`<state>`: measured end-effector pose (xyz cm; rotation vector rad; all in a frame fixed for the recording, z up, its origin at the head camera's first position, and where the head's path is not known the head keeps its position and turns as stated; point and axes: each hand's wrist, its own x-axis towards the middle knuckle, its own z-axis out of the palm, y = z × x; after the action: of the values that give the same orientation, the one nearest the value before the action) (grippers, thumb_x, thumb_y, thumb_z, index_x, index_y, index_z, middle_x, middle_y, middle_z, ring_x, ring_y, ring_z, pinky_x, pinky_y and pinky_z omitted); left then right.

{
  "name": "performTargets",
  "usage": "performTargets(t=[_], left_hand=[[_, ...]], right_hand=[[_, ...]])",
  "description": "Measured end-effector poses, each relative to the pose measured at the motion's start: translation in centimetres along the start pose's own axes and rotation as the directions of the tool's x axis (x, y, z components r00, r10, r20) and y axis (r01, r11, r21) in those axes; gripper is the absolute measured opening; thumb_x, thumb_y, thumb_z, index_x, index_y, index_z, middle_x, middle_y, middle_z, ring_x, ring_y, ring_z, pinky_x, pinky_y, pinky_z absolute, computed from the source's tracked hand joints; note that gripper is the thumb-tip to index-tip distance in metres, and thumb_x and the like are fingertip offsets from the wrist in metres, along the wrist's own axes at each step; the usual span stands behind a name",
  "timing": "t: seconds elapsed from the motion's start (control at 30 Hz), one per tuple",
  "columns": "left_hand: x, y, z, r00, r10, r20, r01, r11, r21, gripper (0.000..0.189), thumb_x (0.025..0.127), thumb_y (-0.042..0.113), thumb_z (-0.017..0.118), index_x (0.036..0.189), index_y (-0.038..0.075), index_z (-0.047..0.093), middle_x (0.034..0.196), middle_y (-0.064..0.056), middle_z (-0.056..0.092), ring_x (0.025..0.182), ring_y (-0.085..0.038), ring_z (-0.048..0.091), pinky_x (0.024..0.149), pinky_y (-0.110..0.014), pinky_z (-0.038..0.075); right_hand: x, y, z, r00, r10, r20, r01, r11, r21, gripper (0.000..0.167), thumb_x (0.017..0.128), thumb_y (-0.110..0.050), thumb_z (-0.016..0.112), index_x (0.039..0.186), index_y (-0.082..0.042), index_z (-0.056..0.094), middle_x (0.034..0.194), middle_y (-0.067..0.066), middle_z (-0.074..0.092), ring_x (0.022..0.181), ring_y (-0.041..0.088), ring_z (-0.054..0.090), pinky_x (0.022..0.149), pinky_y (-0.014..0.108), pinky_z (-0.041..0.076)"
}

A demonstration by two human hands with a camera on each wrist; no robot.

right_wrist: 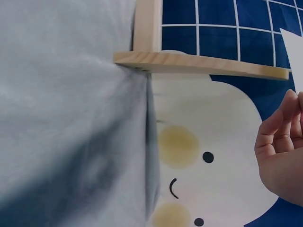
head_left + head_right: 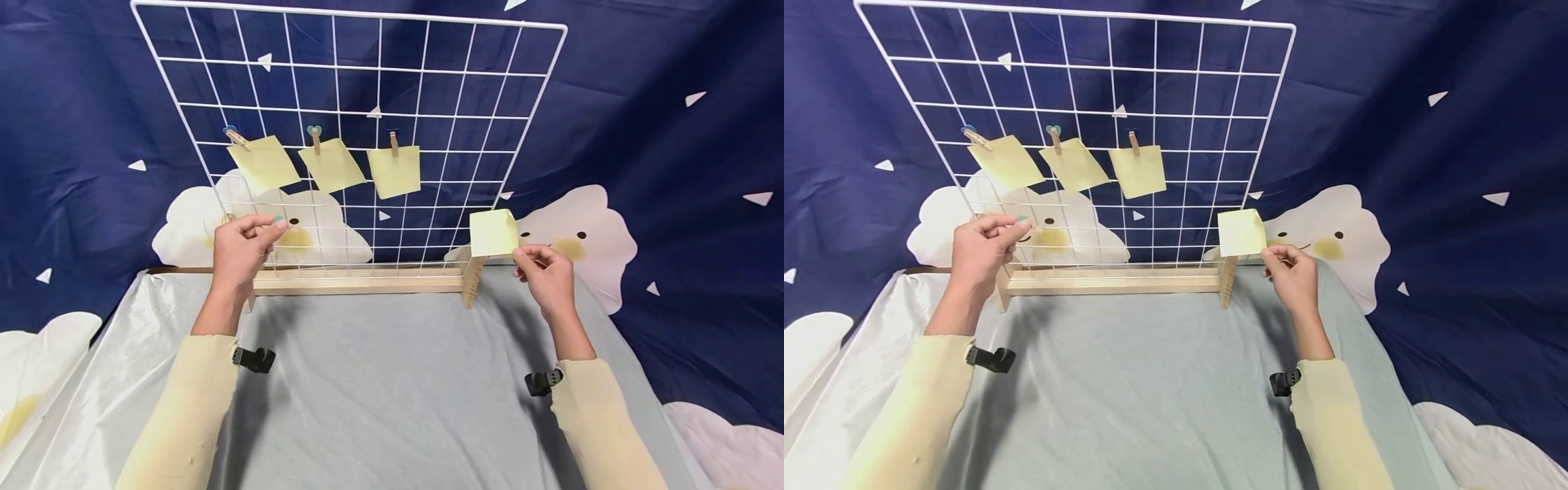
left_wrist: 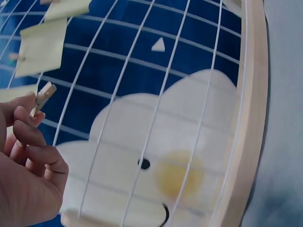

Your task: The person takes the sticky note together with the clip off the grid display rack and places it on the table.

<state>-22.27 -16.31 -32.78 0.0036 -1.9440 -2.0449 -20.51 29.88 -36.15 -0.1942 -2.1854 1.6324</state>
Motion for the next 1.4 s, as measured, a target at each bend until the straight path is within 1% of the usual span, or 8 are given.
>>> performTargets(t=[0.2, 0.33, 0.5, 0.63, 0.8, 0.93, 1.13, 1.4], left_hand=[[-0.6, -1.0, -2.5, 0.999, -0.032, -0.044, 0.031, 0.999, -0.025, 0.010, 0.088, 0.006, 0.080, 0.087, 0.016, 0.077, 0.058, 0.006, 0.054, 0.051, -0.006, 0.047, 0.046, -0.017, 0.036], [-0.9, -1.5, -4.2, 0.997, -0.063, -0.042, 0.061, 0.997, -0.035, 0.010, 0.087, 0.007, 0.081, 0.085, 0.015, 0.076, 0.058, 0.006, 0.052, 0.051, -0.005, 0.047, 0.045, -0.017, 0.035], [-1.2, -2.5, -6.2, 0.994, -0.106, 0.004, 0.106, 0.994, 0.027, 0.007, 0.088, 0.012, 0.082, 0.087, 0.017, 0.076, 0.058, 0.007, 0.055, 0.053, -0.005, 0.050, 0.046, -0.016, 0.038], [-1.6, -3.4, -7.8, 0.988, -0.152, -0.006, 0.152, 0.985, 0.084, 0.008, 0.088, 0.015, 0.081, 0.087, 0.020, 0.074, 0.060, 0.007, 0.058, 0.054, -0.004, 0.052, 0.048, -0.016, 0.041], [-1.9, -4.5, -9.8, 0.977, -0.208, -0.041, 0.211, 0.968, 0.137, 0.010, 0.089, 0.017, 0.081, 0.084, 0.022, 0.074, 0.061, 0.007, 0.059, 0.055, -0.003, 0.054, 0.049, -0.016, 0.043], [-2.0, -5.2, -11.3, 0.969, -0.240, -0.055, 0.246, 0.954, 0.172, 0.006, 0.090, 0.020, 0.080, 0.087, 0.021, 0.075, 0.062, 0.007, 0.060, 0.056, -0.003, 0.053, 0.050, -0.016, 0.044], [-2.4, -6.3, -13.7, 0.957, -0.275, -0.095, 0.291, 0.903, 0.316, 0.010, 0.092, 0.029, 0.078, 0.088, 0.022, 0.072, 0.061, 0.010, 0.058, 0.054, -0.004, 0.051, 0.050, -0.018, 0.043], [-3.0, -9.4, -16.3, 0.925, -0.368, -0.092, 0.379, 0.880, 0.286, 0.011, 0.092, 0.029, 0.078, 0.085, 0.020, 0.076, 0.062, 0.010, 0.059, 0.053, -0.004, 0.051, 0.049, -0.020, 0.044]], right_hand=[[-0.7, 1.3, -0.6, 1.000, 0.007, 0.020, -0.006, 1.000, -0.030, 0.026, 0.097, -0.011, 0.070, 0.107, 0.013, 0.065, 0.074, -0.010, 0.063, 0.060, 0.003, 0.061, 0.060, 0.017, 0.052], [-1.2, 2.1, -1.0, 0.999, 0.013, 0.031, -0.011, 0.998, -0.059, 0.028, 0.097, -0.012, 0.070, 0.108, 0.014, 0.065, 0.075, -0.011, 0.062, 0.061, 0.003, 0.062, 0.060, 0.017, 0.052], [-1.4, 3.2, -1.7, 0.998, 0.050, 0.026, -0.047, 0.993, -0.104, 0.028, 0.097, -0.016, 0.070, 0.107, 0.010, 0.066, 0.076, -0.009, 0.064, 0.062, 0.002, 0.062, 0.061, 0.018, 0.052], [-1.6, 3.9, -2.3, 0.995, 0.085, 0.043, -0.079, 0.988, -0.134, 0.030, 0.098, -0.019, 0.069, 0.109, 0.009, 0.065, 0.075, -0.010, 0.065, 0.063, 0.003, 0.061, 0.062, 0.020, 0.052], [-1.9, 4.9, -2.9, 0.987, 0.141, 0.079, -0.123, 0.972, -0.201, 0.033, 0.100, -0.022, 0.067, 0.113, 0.008, 0.065, 0.077, -0.008, 0.064, 0.065, 0.007, 0.062, 0.062, 0.023, 0.051], [-2.1, 5.9, -3.3, 0.978, 0.183, 0.102, -0.159, 0.966, -0.204, 0.034, 0.100, -0.022, 0.067, 0.114, 0.009, 0.064, 0.079, -0.005, 0.065, 0.065, 0.007, 0.062, 0.061, 0.025, 0.051], [-2.4, 7.4, -3.5, 0.958, 0.251, 0.141, -0.215, 0.950, -0.229, 0.037, 0.101, -0.024, 0.066, 0.117, 0.009, 0.062, 0.081, 0.000, 0.066, 0.065, 0.005, 0.062, 0.060, 0.027, 0.051], [-2.9, 8.5, -3.6, 0.937, 0.294, 0.186, -0.239, 0.933, -0.269, 0.035, 0.101, -0.019, 0.064, 0.118, 0.011, 0.062, 0.082, 0.000, 0.066, 0.066, 0.004, 0.062, 0.060, 0.026, 0.050]])
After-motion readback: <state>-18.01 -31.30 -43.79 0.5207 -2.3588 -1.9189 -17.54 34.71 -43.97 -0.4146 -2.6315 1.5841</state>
